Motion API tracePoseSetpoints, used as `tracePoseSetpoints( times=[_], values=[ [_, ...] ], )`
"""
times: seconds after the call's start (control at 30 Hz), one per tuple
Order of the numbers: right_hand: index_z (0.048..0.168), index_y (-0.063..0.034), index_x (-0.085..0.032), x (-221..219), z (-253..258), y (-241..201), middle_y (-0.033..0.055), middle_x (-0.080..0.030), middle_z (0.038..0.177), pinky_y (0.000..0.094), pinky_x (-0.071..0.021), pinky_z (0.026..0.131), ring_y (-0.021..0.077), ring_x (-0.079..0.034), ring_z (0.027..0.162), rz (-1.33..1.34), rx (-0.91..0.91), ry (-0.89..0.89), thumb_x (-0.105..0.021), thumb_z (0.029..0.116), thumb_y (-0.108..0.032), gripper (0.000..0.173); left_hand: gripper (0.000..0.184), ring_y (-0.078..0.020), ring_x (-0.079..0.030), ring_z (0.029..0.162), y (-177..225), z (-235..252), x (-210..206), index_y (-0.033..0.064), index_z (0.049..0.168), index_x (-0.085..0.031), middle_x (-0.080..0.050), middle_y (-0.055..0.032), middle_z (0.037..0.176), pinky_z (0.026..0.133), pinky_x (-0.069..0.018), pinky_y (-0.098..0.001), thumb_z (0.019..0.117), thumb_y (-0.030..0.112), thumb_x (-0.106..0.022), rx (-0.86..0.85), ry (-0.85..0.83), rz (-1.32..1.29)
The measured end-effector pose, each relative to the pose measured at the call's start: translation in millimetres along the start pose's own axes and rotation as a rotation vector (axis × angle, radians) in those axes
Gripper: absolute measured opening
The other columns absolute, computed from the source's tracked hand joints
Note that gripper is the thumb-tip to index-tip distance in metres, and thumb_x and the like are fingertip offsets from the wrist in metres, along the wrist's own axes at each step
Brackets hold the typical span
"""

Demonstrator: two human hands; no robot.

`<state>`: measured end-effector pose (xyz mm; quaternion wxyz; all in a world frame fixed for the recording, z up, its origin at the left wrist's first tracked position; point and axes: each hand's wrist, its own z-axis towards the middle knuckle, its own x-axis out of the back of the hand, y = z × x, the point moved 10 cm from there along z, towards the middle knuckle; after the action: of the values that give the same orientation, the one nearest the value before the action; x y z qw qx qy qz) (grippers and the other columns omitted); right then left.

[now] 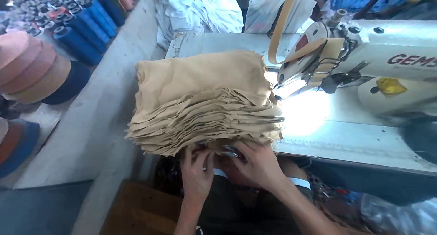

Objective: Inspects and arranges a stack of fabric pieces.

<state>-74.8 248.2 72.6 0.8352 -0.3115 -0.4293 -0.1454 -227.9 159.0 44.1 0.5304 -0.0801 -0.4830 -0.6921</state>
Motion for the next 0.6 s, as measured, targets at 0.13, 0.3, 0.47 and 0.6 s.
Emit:
tracePoseSetpoints(
  times=[0.13,0.3,0.47,0.6],
  values=[
    [0.125,-0.0216,-0.071,0.8,-12.4,-12.5,0.0026,-0.071,0.092,0.0384,-0.0540,0.053,0.0190,-0.067,0.068,-0.019,0.038,-0.009,-0.063,0.0981,-0.044,0.036,0.014,-0.0163,-0.062,0.102,5.1,-8.3,11.2,0.0141,0.095,-0.073,-0.064,-0.0072,0.107,0.089,-0.0544,-0.0318,0.0941,0.025,-0.066,-0.009,0.083,-0.009],
    [0.125,-0.0229,-0.073,-9.9,-11.5,-36.9,0.0040,-0.070,0.090,0.0366,-0.0515,0.056,0.0213,-0.064,0.067,-0.143,0.157,0.019,-0.057,0.1017,-0.026,0.029,0.015,-0.0158,-0.062,0.099,8.5,-13.1,16.5,0.0121,0.091,-0.073,-0.065,-0.0061,0.102,0.086,-0.0537,-0.0302,0.0915,0.025,-0.065,0.010,0.120,-0.035],
    [0.124,-0.0222,-0.074,-22.0,-7.4,-43.6,0.0025,-0.069,0.086,0.0349,-0.0492,0.052,0.0202,-0.062,0.062,-0.166,0.181,0.018,-0.057,0.0997,-0.020,0.029,0.013,-0.0158,-0.063,0.099,7.9,-12.9,15.5,0.0104,0.092,-0.073,-0.066,-0.0071,0.103,0.086,-0.0545,-0.0297,0.0901,0.023,-0.068,0.013,0.108,-0.039],
    [0.125,-0.0224,-0.073,-21.8,-9.0,-39.7,0.0020,-0.070,0.087,0.0350,-0.0506,0.054,0.0195,-0.063,0.064,-0.132,0.183,0.018,-0.057,0.1011,-0.024,0.029,0.013,-0.0134,-0.063,0.100,4.4,-14.7,14.3,0.0106,0.092,-0.073,-0.066,-0.0059,0.104,0.086,-0.0556,-0.0264,0.0902,0.022,-0.067,0.023,0.095,-0.083]
  ],
)
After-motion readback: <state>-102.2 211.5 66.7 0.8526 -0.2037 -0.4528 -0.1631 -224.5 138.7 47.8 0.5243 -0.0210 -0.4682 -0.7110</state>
